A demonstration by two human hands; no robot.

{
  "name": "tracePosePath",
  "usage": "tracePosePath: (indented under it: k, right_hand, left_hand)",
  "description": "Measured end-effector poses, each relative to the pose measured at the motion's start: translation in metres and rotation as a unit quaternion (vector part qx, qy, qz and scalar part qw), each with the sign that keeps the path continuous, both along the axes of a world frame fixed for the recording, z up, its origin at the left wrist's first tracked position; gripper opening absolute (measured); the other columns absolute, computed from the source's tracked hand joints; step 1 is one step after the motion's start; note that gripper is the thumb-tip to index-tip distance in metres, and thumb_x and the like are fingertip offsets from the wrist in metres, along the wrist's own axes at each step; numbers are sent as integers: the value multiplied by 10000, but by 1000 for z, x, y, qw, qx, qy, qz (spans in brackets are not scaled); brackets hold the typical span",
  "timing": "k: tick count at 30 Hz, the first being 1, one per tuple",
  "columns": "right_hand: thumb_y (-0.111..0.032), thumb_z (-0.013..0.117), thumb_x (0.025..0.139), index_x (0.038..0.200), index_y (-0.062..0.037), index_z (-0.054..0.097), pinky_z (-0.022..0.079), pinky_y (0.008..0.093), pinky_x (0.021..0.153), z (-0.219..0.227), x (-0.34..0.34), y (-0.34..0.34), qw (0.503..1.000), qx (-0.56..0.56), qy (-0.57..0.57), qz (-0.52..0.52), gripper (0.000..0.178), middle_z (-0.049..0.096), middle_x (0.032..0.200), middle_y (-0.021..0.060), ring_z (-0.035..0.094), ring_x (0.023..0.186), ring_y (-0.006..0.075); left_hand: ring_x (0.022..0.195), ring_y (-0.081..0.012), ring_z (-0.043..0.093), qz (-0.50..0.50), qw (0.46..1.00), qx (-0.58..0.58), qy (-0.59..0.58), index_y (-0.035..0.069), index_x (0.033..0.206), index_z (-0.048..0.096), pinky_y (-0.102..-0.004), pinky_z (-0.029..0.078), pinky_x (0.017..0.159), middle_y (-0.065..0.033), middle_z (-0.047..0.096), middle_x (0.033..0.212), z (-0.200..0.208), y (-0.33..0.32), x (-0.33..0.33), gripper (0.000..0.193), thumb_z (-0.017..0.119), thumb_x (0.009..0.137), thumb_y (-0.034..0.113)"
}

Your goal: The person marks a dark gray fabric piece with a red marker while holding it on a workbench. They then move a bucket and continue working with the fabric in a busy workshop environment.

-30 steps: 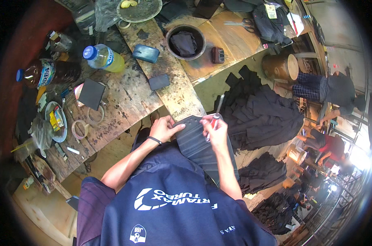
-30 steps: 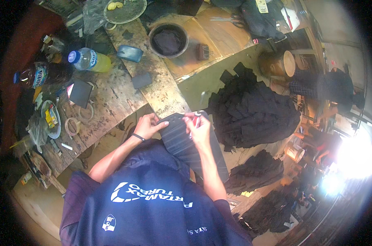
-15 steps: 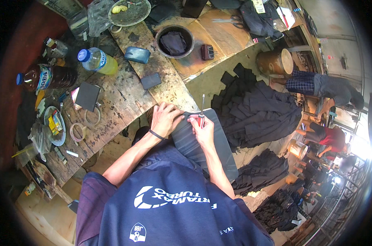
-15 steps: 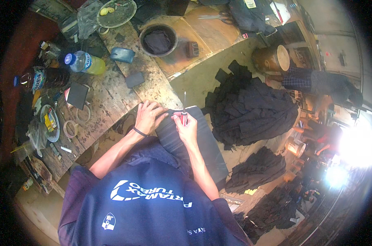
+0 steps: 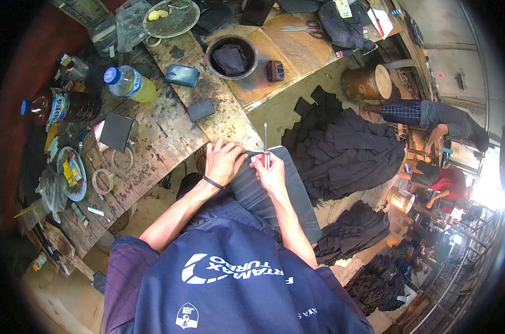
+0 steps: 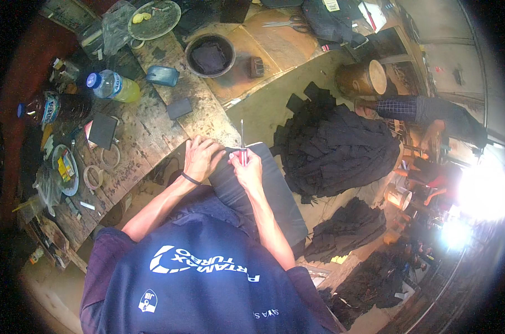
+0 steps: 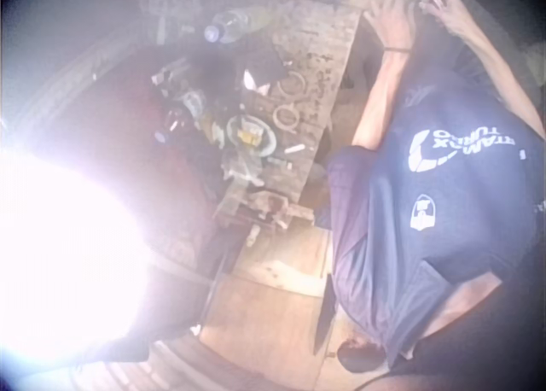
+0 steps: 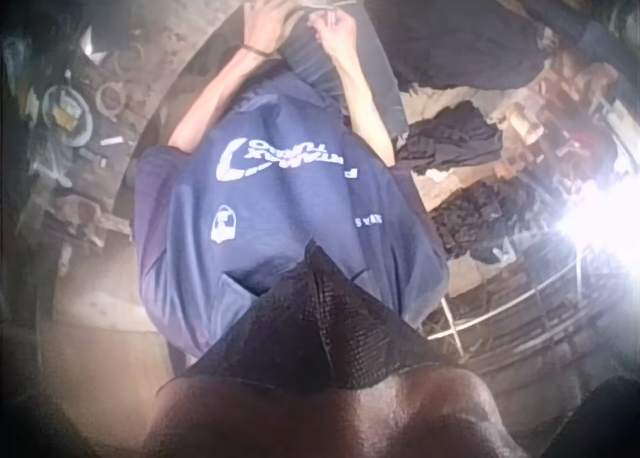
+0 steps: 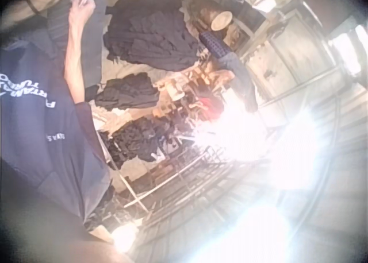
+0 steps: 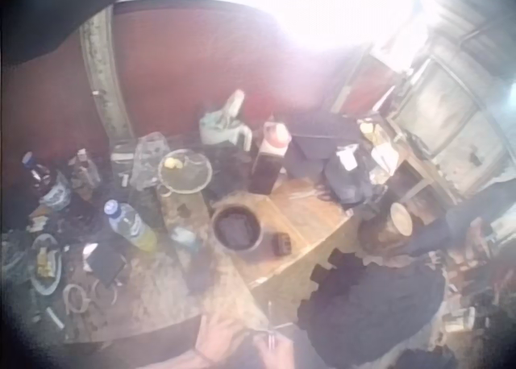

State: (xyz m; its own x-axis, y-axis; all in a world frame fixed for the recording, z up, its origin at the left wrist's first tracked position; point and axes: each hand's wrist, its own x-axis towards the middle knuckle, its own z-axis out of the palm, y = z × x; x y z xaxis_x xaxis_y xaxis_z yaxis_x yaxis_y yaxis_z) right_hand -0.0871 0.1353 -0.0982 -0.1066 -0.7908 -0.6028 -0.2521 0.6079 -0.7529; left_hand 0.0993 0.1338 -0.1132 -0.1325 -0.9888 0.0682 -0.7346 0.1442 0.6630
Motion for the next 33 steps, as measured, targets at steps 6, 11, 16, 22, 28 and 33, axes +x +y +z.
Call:
tracePosePath:
  k: [6, 11, 16, 22, 28, 33]
  right_hand:
    - [-170, 800, 986, 1035, -15, 738, 511, 294, 531, 1, -4, -4, 1000, 3, 9, 18, 174, 776, 803, 51, 617, 571, 84]
    - [-221, 850, 953, 1073, -21, 732, 513, 303, 533, 1, -7, -1, 1000, -13, 11, 25, 262, 766, 837, 56, 630, 581, 98]
    - [-245, 877, 945, 1123, -49, 726, 479, 260, 526, 5, -41, -12, 977, -176, 119, 9, 306, 679, 811, -5, 585, 595, 76]
    - [-270, 871, 955, 1297, -66, 745, 454, 279, 505, 21, -116, -66, 981, 55, 32, 182, 418, 611, 754, -35, 534, 556, 76]
    - [-276, 859, 961, 1328, -65, 734, 465, 281, 532, 30, -120, -72, 973, 14, 24, 229, 441, 615, 752, -17, 560, 594, 91]
    - [-291, 856, 959, 1222, -28, 732, 497, 317, 551, 28, -113, -55, 977, -51, 104, 179, 391, 647, 759, 35, 596, 610, 110]
  left_hand:
    - [1175, -261, 612, -61, 995, -68, 25, 175, 1141, 783, -466, 435, 975, 1, 745, 1175, -6, 1, -5, 253, 806, 907, 267]
    - [1149, -267, 655, -31, 997, -30, 63, 160, 1212, 768, -445, 451, 945, -29, 752, 1209, -6, 6, -9, 311, 801, 905, 192]
    - [1140, -299, 666, -23, 996, 7, 83, 148, 1194, 786, -461, 473, 982, -61, 758, 1165, -1, 6, -9, 284, 803, 916, 204]
    - [1136, -346, 689, 1, 994, 48, 101, 118, 1188, 801, -474, 516, 1028, -113, 766, 1137, 4, 5, -9, 270, 806, 932, 201]
    - [1106, -337, 723, 3, 991, 49, 128, 101, 1157, 815, -455, 547, 1004, -116, 791, 1122, 2, 0, -11, 238, 806, 938, 194]
    - [1123, -325, 731, 3, 989, 62, 134, 99, 1156, 816, -455, 547, 1006, -111, 799, 1148, 2, -1, -13, 222, 788, 949, 173]
